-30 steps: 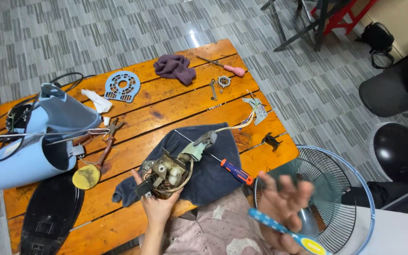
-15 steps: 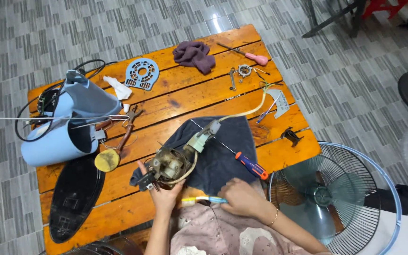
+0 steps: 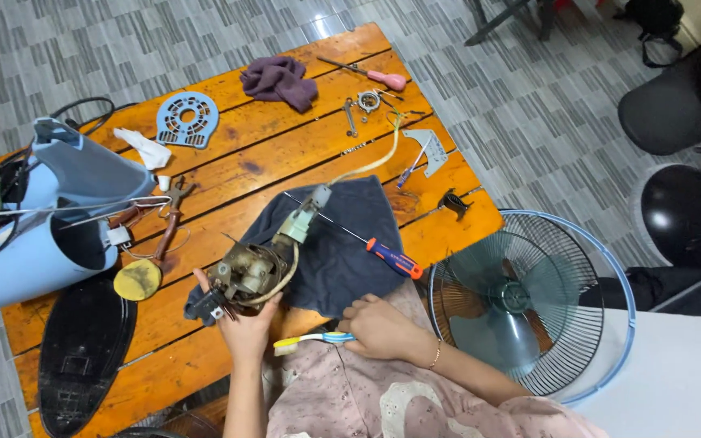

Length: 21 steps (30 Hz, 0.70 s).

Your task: Cleaning a fan motor assembly using a toothbrush and screwdriver on a wooden workbench

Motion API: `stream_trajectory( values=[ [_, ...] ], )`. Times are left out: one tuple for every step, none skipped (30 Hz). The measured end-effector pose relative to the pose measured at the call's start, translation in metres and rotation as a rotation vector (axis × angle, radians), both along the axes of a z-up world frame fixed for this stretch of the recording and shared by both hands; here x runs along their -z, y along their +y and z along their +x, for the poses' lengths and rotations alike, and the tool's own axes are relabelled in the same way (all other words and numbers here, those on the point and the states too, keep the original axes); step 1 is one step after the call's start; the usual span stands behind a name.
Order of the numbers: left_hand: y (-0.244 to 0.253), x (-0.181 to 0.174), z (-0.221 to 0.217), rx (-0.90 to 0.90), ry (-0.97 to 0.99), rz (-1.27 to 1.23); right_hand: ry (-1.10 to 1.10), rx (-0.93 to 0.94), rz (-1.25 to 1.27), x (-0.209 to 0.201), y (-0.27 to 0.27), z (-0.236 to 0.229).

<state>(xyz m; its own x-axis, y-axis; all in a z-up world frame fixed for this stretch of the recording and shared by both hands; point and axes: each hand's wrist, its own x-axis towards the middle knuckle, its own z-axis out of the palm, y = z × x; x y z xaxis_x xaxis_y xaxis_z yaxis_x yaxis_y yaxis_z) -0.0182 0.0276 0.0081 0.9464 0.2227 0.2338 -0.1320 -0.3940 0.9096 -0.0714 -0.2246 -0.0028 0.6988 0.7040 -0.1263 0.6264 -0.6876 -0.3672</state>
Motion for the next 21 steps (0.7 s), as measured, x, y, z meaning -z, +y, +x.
stream_trajectory(
  values=[
    [0.0,0.002,0.0,0.001,0.002,-0.004,0.002,0.001,-0.004,-0.003,0.001,-0.003],
    [0.0,0.004,0.0,0.003,-0.015,0.043,0.006,-0.001,0.005,-0.007,0.002,-0.006],
    [0.001,0.005,0.0,0.006,-0.033,0.092,0.01,-0.002,0.016,-0.01,0.003,-0.009],
    [-0.001,0.002,0.0,0.007,-0.031,0.088,0.012,0.0,0.012,-0.011,0.001,-0.011],
    [-0.002,-0.002,-0.001,0.02,-0.023,0.033,0.004,-0.005,0.019,-0.012,0.0,-0.015],
    [-0.003,-0.006,-0.002,0.033,-0.015,-0.022,-0.004,-0.009,0.025,-0.014,-0.001,-0.018],
    [-0.003,-0.002,-0.003,0.032,-0.01,-0.021,0.0,-0.011,0.026,-0.011,-0.004,-0.023],
    [-0.003,0.002,-0.004,0.035,-0.019,0.025,0.016,0.008,0.026,-0.009,-0.007,-0.027],
    [-0.002,0.005,0.001,0.035,-0.039,0.071,0.019,0.024,0.027,-0.008,-0.01,-0.026],
    [0.0,0.004,-0.006,0.03,-0.046,0.072,0.012,0.019,0.028,-0.015,-0.01,-0.034],
    [-0.002,0.003,-0.004,0.024,-0.038,0.083,0.089,0.047,0.048,-0.023,-0.013,-0.033],
    [-0.003,0.003,-0.002,0.018,-0.029,0.093,0.165,0.075,0.069,-0.03,-0.016,-0.031],
    [-0.003,0.004,-0.002,0.007,-0.047,0.086,0.147,0.064,0.061,-0.028,-0.021,-0.032],
    [-0.004,0.007,-0.001,0.003,-0.021,0.046,0.216,0.106,0.018,-0.026,-0.026,-0.031],
    [-0.005,0.011,-0.001,0.002,0.01,0.003,0.289,0.151,-0.028,-0.023,-0.032,-0.032],
    [-0.004,0.014,0.004,-0.007,-0.003,-0.006,0.276,0.144,-0.038,-0.017,-0.037,-0.023],
    [-0.003,0.016,0.003,-0.025,0.016,0.085,0.251,0.125,-0.066,-0.013,-0.041,-0.019],
    [-0.001,0.018,0.002,-0.043,0.036,0.175,0.225,0.106,-0.094,-0.009,-0.044,-0.015],
    [-0.003,0.017,0.005,-0.061,0.025,0.166,0.211,0.09,-0.104,-0.024,-0.044,-0.004],
    [-0.005,0.016,0.007,-0.055,0.039,0.13,0.223,0.145,-0.008,-0.038,-0.044,0.005],
    [-0.003,0.014,0.003,-0.051,0.061,0.1,0.244,0.197,0.094,-0.051,-0.039,0.01]
  ],
)
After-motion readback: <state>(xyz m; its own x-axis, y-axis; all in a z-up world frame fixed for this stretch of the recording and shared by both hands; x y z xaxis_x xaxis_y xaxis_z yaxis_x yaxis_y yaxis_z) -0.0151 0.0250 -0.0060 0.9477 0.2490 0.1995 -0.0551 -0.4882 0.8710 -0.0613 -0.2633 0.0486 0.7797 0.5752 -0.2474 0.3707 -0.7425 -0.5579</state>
